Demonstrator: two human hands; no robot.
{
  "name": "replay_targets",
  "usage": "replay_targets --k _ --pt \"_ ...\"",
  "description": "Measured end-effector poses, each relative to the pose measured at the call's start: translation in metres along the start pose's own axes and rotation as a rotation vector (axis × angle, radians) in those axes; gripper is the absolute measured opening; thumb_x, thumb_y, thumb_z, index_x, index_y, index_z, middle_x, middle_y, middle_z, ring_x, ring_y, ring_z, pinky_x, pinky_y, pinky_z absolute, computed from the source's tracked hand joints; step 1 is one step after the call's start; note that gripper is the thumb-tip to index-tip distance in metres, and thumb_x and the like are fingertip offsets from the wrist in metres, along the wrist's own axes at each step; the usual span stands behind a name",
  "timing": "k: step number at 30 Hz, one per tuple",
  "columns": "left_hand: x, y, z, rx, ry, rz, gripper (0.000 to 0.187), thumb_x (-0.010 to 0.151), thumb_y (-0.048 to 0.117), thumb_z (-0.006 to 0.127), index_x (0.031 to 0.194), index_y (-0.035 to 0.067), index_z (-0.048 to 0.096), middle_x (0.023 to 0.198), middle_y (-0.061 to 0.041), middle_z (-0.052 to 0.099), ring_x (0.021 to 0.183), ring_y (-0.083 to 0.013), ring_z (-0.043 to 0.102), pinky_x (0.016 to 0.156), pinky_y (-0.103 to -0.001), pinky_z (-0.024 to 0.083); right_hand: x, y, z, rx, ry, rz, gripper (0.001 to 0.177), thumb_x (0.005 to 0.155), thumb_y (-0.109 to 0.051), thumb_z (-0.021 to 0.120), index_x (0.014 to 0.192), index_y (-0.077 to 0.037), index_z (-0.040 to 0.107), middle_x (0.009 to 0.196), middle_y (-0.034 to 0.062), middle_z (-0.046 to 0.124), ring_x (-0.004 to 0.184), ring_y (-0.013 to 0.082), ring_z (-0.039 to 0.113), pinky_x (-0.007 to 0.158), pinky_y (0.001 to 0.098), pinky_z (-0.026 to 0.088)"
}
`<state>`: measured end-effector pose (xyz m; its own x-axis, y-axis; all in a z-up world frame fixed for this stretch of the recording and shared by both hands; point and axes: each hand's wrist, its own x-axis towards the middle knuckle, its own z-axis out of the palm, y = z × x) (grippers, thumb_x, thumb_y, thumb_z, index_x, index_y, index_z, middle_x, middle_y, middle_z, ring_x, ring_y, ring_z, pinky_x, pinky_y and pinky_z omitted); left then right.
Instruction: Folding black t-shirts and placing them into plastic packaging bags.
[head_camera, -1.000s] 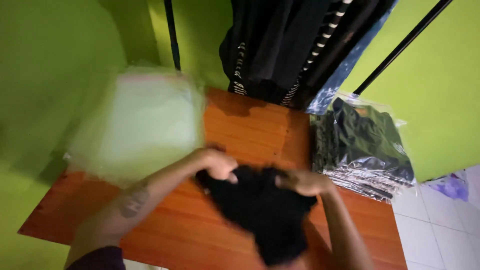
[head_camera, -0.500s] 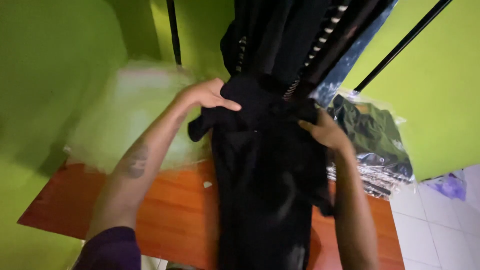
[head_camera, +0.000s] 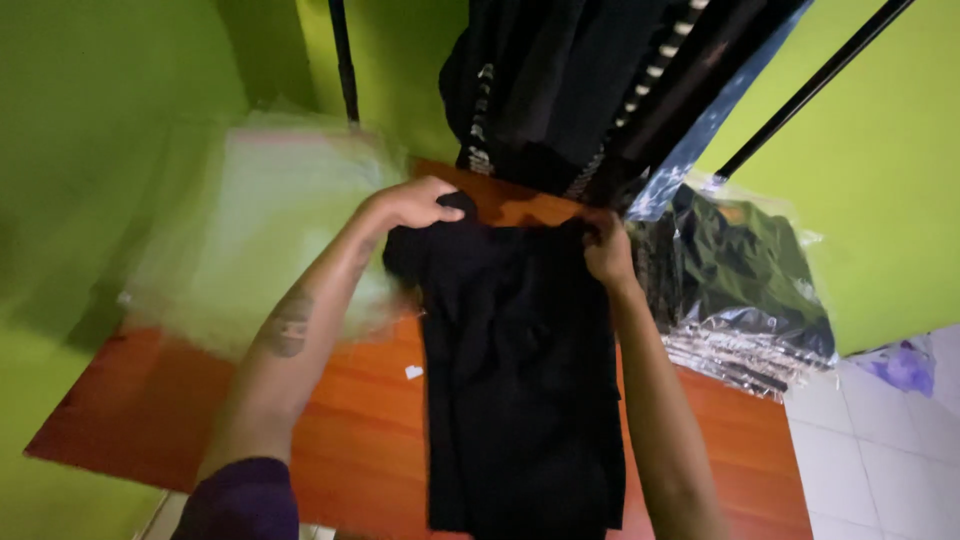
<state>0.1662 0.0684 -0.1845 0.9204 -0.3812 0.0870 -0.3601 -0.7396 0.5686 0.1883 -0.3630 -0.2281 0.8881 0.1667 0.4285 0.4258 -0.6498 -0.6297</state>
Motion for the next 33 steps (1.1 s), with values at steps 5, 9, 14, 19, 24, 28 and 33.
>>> replay_targets --k 5,9,14,19,24,28,33 --pt "-0.021 0.047 -0.022 0.002 0.176 -0.095 0.045 0.085 0.023 0.081 0.121 0.001 0.067 0.117 -0.025 0.069 0.110 -0.0431 0.066 0.094 -0.051 0.053 -0.005 0.041 0.010 -0.045 0.188 -0.023 0.026 0.089 -0.005 0.060 0.114 -0.002 0.066 0.117 0.0233 0.070 0.115 0.0415 0.066 0.102 0.0465 0.054" --pt "-0.023 0.019 0.011 0.332 0.116 -0.380 0.043 0.077 0.012 0.078 0.119 0.003 0.069 0.117 -0.023 0.070 0.108 -0.0423 0.068 0.091 -0.051 0.057 -0.019 0.016 0.015 -0.478 0.118 -0.057 0.066 0.063 -0.010 0.079 0.121 0.012 0.058 0.120 0.0415 0.055 0.113 0.0587 0.051 0.095 0.0598 0.045" --pt "-0.040 0.067 0.005 0.342 0.018 -0.436 0.059 0.086 0.042 0.078 0.127 0.001 0.065 0.133 -0.022 0.062 0.125 -0.0397 0.059 0.105 -0.049 0.048 -0.018 -0.018 0.032 -0.357 0.089 -0.066 0.053 0.089 -0.022 0.077 0.126 0.009 0.055 0.128 0.0347 0.056 0.115 0.0528 0.054 0.099 0.0565 0.045" --pt "-0.029 0.087 0.026 0.390 0.114 -0.253 0.074 0.089 0.045 0.069 0.148 0.007 0.050 0.154 -0.020 0.044 0.144 -0.0413 0.038 0.121 -0.053 0.030 0.014 -0.013 0.068 -0.112 -0.061 -0.210 0.041 0.100 -0.028 0.066 0.133 -0.004 0.061 0.139 0.0218 0.062 0.127 0.0453 0.058 0.110 0.0527 0.048" --pt "-0.025 0.066 0.076 0.454 -0.201 -0.257 0.069 0.103 0.049 0.045 0.159 0.012 0.029 0.168 -0.021 0.014 0.155 -0.0415 0.013 0.123 -0.063 0.009 0.028 -0.021 0.081 -0.572 -0.286 0.095 0.062 0.083 -0.042 0.075 0.133 -0.007 0.062 0.132 0.0204 0.061 0.126 0.0410 0.052 0.103 0.0627 0.038" --pt "-0.032 0.073 0.078 0.460 -0.237 -0.319 0.074 0.104 0.049 0.043 0.163 0.013 0.018 0.169 -0.020 0.009 0.155 -0.0419 0.011 0.122 -0.065 0.008 0.040 -0.047 0.059 -0.513 -0.443 0.270 0.052 0.084 -0.044 0.071 0.130 -0.022 0.070 0.141 0.0123 0.062 0.134 0.0336 0.054 0.112 0.0632 0.038" --pt "-0.035 0.091 0.063 0.445 -0.219 -0.397 0.074 0.102 0.046 0.049 0.162 0.013 0.023 0.169 -0.023 0.013 0.154 -0.0479 0.015 0.121 -0.065 0.015 0.057 -0.019 0.063 -0.360 -0.281 0.087 0.061 0.093 -0.054 0.065 0.143 -0.019 0.058 0.142 0.0324 0.045 0.132 0.0580 0.037 0.107 0.0701 0.027"
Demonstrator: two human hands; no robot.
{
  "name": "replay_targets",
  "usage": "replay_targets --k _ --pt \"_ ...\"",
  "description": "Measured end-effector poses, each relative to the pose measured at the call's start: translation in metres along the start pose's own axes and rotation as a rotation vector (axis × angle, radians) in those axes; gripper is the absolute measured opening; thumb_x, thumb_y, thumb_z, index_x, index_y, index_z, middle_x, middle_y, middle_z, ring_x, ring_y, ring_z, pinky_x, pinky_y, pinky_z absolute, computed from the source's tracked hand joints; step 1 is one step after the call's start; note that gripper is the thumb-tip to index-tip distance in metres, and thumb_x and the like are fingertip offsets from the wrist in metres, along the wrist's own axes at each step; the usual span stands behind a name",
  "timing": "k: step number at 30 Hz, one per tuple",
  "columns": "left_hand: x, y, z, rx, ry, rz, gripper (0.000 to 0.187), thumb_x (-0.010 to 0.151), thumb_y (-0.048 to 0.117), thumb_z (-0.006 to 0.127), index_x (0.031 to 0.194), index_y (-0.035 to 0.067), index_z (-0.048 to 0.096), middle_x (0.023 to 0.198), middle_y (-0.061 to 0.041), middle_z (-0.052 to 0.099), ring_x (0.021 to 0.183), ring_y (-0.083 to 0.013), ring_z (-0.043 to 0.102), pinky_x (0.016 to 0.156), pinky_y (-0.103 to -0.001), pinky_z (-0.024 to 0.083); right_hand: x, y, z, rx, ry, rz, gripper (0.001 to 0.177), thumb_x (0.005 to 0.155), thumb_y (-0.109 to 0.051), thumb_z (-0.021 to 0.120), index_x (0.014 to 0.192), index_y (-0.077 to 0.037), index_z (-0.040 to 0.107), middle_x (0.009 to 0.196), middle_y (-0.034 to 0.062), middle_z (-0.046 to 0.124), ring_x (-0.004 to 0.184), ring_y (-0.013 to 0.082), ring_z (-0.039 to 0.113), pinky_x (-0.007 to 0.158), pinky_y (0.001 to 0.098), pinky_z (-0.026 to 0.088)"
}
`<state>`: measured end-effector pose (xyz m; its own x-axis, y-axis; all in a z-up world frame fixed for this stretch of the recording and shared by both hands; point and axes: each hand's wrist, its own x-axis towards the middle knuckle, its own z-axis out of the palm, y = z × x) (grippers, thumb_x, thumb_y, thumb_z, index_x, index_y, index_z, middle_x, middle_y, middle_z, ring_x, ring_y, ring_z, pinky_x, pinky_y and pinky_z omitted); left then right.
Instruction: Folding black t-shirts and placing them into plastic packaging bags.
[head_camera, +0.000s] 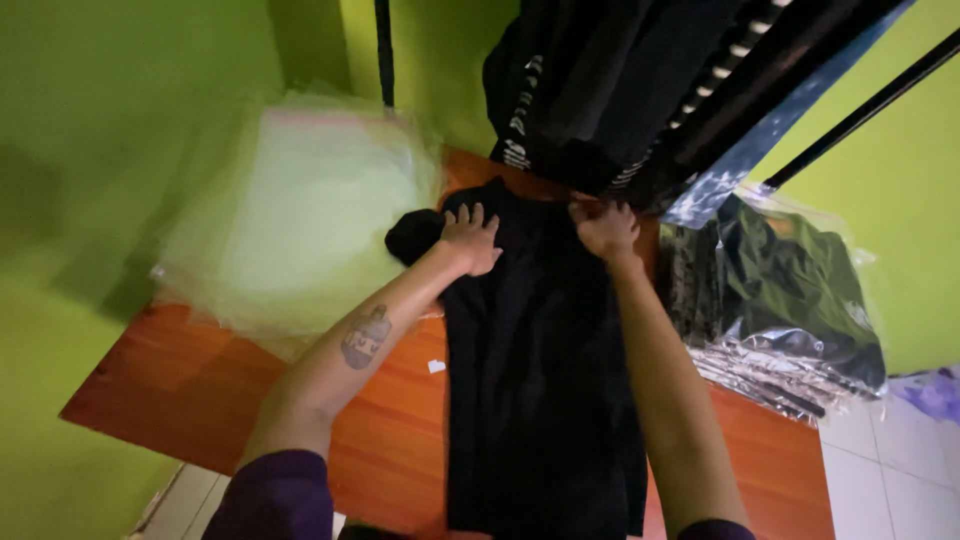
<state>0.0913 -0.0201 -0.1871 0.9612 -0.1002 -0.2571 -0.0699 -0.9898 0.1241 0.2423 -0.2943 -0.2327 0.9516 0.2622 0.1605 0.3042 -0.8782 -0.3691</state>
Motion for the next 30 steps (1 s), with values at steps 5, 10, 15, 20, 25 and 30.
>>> replay_targets --k 5,10,15,20,25,30 --pt "0.006 0.002 0.008 -0.026 0.040 0.019 0.072 0.101 0.043 0.054 0.159 0.009 0.029 0.167 -0.025 0.017 0.152 -0.0493 0.017 0.120 -0.066 0.016 0.009 0.078 0.035 0.072 0.029 0.006 0.069 0.095 -0.051 0.063 0.144 -0.004 0.050 0.143 0.0357 0.041 0.129 0.0623 0.037 0.104 0.0692 0.029" --pt "-0.015 0.017 -0.010 -0.061 0.142 0.052 0.063 0.100 0.034 0.058 0.153 0.006 0.042 0.162 -0.024 0.030 0.151 -0.0453 0.028 0.124 -0.065 0.020 -0.020 0.059 -0.004 0.087 0.166 -0.087 0.047 0.088 -0.035 0.067 0.122 -0.004 0.068 0.118 0.0283 0.066 0.113 0.0450 0.061 0.096 0.0476 0.047" --pt "-0.013 0.051 -0.021 -0.674 0.252 0.223 0.055 0.099 0.045 0.061 0.137 0.005 0.062 0.140 -0.021 0.064 0.131 -0.0364 0.062 0.111 -0.047 0.050 -0.078 -0.032 -0.091 0.268 0.054 -0.206 0.036 0.095 -0.023 0.066 0.119 0.004 0.064 0.111 0.0239 0.065 0.105 0.0381 0.060 0.088 0.0418 0.048" --pt "-0.040 0.068 -0.053 -1.279 -0.072 0.366 0.061 0.099 0.058 0.054 0.134 0.008 0.061 0.123 -0.009 0.067 0.116 -0.0221 0.066 0.091 -0.039 0.060 -0.142 -0.126 -0.171 0.915 -0.390 0.048 0.036 0.100 -0.023 0.052 0.124 0.002 0.063 0.110 0.0186 0.072 0.106 0.0359 0.068 0.092 0.0442 0.055" --pt "-0.023 0.059 -0.032 -1.255 0.020 0.277 0.049 0.104 0.047 0.063 0.110 -0.001 0.065 0.087 -0.005 0.066 0.079 -0.0163 0.063 0.070 -0.036 0.053 -0.137 -0.113 -0.169 1.200 -0.513 0.076 0.039 0.097 -0.011 0.050 0.132 0.002 0.055 0.120 0.0176 0.069 0.111 0.0326 0.071 0.098 0.0426 0.060" --pt "-0.046 0.040 -0.055 -1.596 0.080 0.371 0.034 0.104 0.037 0.060 0.097 0.004 0.066 0.077 0.003 0.061 0.065 -0.0093 0.054 0.059 -0.030 0.046 -0.072 -0.029 -0.096 0.694 -0.097 -0.191 0.064 0.080 0.018 0.064 0.141 0.002 0.055 0.133 0.0240 0.065 0.121 0.0383 0.064 0.100 0.0500 0.056"
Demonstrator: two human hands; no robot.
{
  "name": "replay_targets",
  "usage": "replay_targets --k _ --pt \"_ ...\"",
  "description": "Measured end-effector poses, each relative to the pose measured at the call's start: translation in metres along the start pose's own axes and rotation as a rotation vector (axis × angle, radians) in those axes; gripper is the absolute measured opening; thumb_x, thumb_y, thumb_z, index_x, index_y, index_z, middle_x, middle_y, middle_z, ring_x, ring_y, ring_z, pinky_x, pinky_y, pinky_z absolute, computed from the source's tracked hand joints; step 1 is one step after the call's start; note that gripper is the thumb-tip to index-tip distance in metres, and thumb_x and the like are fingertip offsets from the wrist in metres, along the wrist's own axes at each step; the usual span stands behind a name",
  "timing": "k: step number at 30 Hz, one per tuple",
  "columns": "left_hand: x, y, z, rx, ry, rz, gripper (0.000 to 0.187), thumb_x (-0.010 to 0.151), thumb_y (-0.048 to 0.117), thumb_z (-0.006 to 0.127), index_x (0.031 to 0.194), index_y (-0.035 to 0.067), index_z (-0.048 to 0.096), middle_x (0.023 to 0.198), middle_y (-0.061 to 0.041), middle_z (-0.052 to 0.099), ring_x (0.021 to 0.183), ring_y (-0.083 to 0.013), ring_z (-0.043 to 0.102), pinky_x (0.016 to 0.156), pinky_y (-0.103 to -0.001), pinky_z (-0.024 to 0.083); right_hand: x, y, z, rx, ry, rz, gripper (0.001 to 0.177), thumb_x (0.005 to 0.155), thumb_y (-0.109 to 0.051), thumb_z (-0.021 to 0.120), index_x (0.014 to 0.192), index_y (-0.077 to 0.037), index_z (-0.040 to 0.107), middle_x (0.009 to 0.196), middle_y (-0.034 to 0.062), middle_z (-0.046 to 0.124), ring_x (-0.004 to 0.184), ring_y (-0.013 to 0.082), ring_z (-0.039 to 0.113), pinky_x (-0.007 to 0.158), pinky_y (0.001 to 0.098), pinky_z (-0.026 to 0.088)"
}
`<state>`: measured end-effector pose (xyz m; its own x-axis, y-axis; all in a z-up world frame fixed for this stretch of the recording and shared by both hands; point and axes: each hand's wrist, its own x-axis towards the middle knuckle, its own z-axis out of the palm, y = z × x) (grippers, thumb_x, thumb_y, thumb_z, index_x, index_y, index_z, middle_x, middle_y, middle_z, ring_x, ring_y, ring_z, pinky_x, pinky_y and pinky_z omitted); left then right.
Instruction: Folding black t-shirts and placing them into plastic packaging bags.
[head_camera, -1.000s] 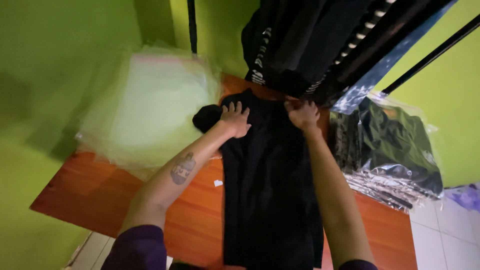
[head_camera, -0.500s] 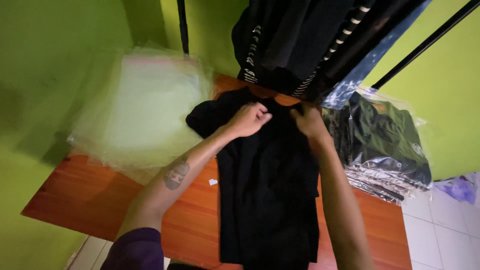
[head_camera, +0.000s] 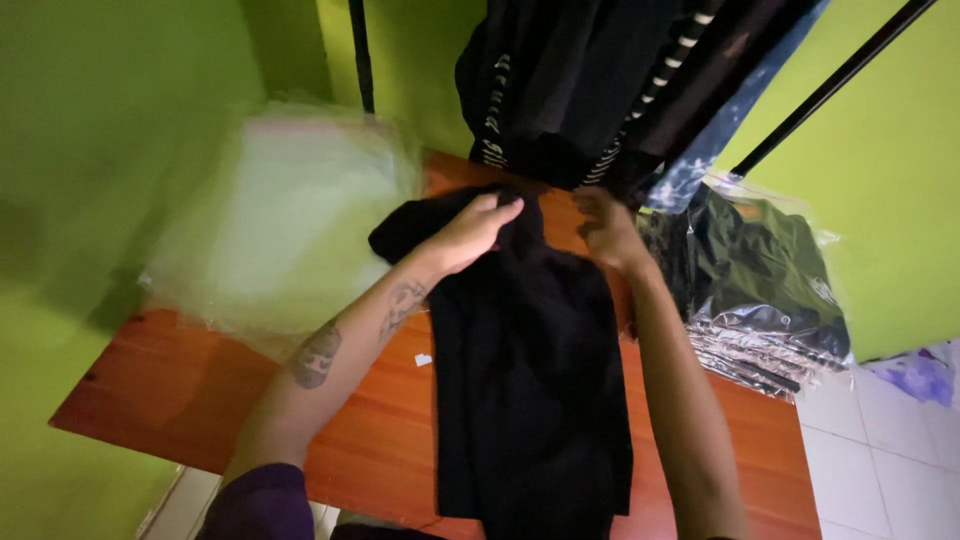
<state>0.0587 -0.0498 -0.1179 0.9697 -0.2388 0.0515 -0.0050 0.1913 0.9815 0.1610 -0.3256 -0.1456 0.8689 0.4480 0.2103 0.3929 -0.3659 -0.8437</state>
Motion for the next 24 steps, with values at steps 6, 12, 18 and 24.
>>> replay_targets --k 6,12,18,24 --pt "-0.031 0.079 -0.010 -0.189 -0.078 -0.087 0.034 0.100 0.032 0.062 0.117 0.004 0.066 0.103 -0.001 0.073 0.090 -0.0110 0.069 0.080 -0.027 0.057 0.000 -0.078 0.056 0.164 -0.387 0.044 0.105 0.073 0.009 0.072 0.160 -0.022 0.023 0.165 0.0058 0.025 0.148 0.0296 0.029 0.107 0.0471 0.045" --pt "-0.067 0.155 -0.022 0.158 -0.115 -0.189 0.052 0.100 0.046 0.062 0.121 -0.002 0.064 0.108 -0.015 0.072 0.092 -0.0227 0.070 0.081 -0.035 0.059 0.036 -0.037 0.096 0.248 -0.643 -0.105 0.040 0.098 0.002 0.071 0.136 -0.003 0.067 0.136 0.0146 0.070 0.126 0.0268 0.064 0.113 0.0431 0.052" --pt "-0.102 0.214 -0.047 0.461 -0.004 0.006 0.065 0.087 0.047 0.073 0.128 -0.003 0.062 0.122 -0.019 0.071 0.106 -0.0252 0.069 0.091 -0.038 0.057 -0.011 -0.157 0.032 0.241 -0.068 0.233 0.032 0.097 -0.025 0.068 0.126 -0.013 0.059 0.104 -0.0006 0.063 0.090 0.0152 0.056 0.079 0.0327 0.047" --pt "-0.126 0.239 -0.055 1.174 -0.018 -0.065 0.061 0.079 0.025 0.085 0.129 -0.002 0.064 0.118 -0.021 0.074 0.102 -0.0296 0.072 0.092 -0.043 0.055 -0.049 -0.216 -0.042 0.013 -0.332 -0.132 0.078 0.073 -0.031 0.085 0.141 -0.009 0.053 0.136 0.0108 0.064 0.125 0.0239 0.060 0.110 0.0376 0.042"
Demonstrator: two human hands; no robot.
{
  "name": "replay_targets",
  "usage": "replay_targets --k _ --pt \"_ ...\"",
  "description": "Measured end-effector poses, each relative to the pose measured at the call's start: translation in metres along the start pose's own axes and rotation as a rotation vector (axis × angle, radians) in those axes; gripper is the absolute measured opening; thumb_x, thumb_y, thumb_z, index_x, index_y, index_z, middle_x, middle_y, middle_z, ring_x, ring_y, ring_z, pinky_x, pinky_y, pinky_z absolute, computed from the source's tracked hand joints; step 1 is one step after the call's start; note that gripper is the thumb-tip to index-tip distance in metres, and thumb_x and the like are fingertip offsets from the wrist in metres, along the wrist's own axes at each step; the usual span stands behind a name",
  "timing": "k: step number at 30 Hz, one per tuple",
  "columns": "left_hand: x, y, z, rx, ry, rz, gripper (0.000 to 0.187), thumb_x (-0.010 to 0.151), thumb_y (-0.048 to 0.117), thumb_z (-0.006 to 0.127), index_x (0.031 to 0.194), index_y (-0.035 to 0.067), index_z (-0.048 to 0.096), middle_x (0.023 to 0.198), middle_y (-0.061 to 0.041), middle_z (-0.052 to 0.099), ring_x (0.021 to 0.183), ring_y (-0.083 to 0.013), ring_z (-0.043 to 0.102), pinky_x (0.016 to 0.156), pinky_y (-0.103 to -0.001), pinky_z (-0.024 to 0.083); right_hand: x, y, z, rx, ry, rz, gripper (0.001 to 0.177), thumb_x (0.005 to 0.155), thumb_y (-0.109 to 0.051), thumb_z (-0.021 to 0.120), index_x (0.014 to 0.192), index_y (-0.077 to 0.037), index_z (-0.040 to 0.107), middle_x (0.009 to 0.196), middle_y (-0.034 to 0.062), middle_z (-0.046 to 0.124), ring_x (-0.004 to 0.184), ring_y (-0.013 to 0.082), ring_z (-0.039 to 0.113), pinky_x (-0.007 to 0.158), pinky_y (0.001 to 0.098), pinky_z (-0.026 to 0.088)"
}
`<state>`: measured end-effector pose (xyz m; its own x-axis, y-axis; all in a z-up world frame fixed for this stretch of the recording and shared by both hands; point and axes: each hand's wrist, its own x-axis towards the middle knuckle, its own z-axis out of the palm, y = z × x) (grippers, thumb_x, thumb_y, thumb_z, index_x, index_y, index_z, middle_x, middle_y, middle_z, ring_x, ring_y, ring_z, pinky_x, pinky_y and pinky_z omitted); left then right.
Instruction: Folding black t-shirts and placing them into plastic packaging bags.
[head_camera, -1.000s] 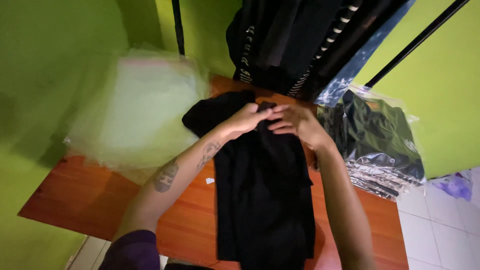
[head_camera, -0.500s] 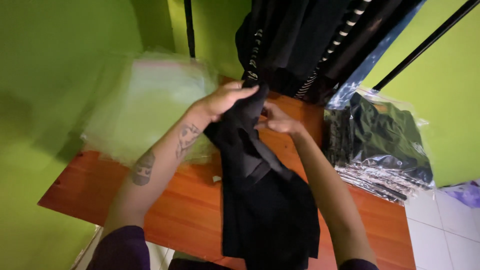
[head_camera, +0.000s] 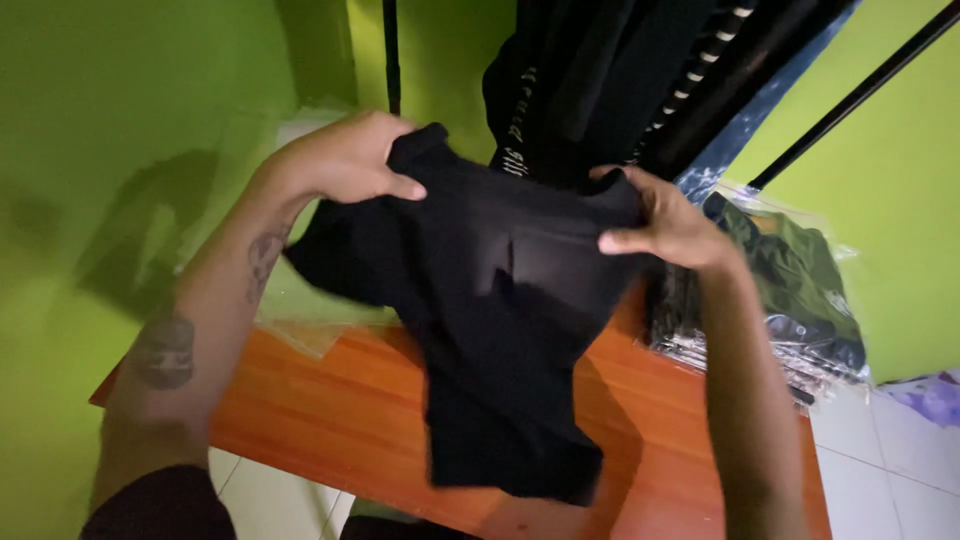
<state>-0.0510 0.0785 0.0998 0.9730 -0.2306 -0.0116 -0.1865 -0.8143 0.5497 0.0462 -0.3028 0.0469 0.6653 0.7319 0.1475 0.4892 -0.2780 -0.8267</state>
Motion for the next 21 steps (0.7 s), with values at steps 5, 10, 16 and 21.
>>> replay_targets --k 5,10,16,21 --pt "-0.016 -0.011 0.001 0.044 -0.027 -0.208 0.043 0.087 0.010 0.071 0.130 0.010 0.071 0.114 -0.016 0.078 0.098 -0.0279 0.075 0.089 -0.042 0.058 -0.033 0.001 -0.031 -0.642 -0.189 0.521 0.080 0.075 -0.037 0.087 0.142 -0.005 0.056 0.135 0.0197 0.065 0.125 0.0322 0.063 0.113 0.0445 0.047" --pt "-0.032 -0.025 0.004 -0.144 -0.023 -0.128 0.045 0.087 0.008 0.068 0.131 0.011 0.068 0.113 -0.015 0.077 0.098 -0.0263 0.073 0.085 -0.041 0.057 -0.071 0.033 -0.050 -0.591 -0.046 0.555 0.082 0.093 -0.040 0.072 0.155 -0.002 0.035 0.150 0.0250 0.049 0.132 0.0339 0.053 0.112 0.0476 0.042" --pt "-0.049 -0.036 0.020 -0.117 -0.311 -0.261 0.036 0.093 0.027 0.073 0.122 0.005 0.072 0.115 -0.016 0.076 0.098 -0.0313 0.071 0.089 -0.047 0.056 -0.101 0.080 -0.028 -0.066 0.184 0.435 0.079 0.094 -0.040 0.057 0.159 0.000 0.036 0.155 0.0236 0.053 0.144 0.0343 0.049 0.118 0.0449 0.037" --pt "-0.045 -0.081 0.045 -0.444 -0.332 -0.080 0.052 0.093 0.035 0.059 0.136 0.007 0.063 0.137 -0.014 0.069 0.123 -0.0299 0.066 0.109 -0.046 0.050 -0.117 0.065 -0.005 -0.127 0.067 0.893 0.088 0.093 -0.055 0.057 0.159 -0.006 0.026 0.165 0.0184 0.031 0.152 0.0344 0.032 0.115 0.0525 0.038"
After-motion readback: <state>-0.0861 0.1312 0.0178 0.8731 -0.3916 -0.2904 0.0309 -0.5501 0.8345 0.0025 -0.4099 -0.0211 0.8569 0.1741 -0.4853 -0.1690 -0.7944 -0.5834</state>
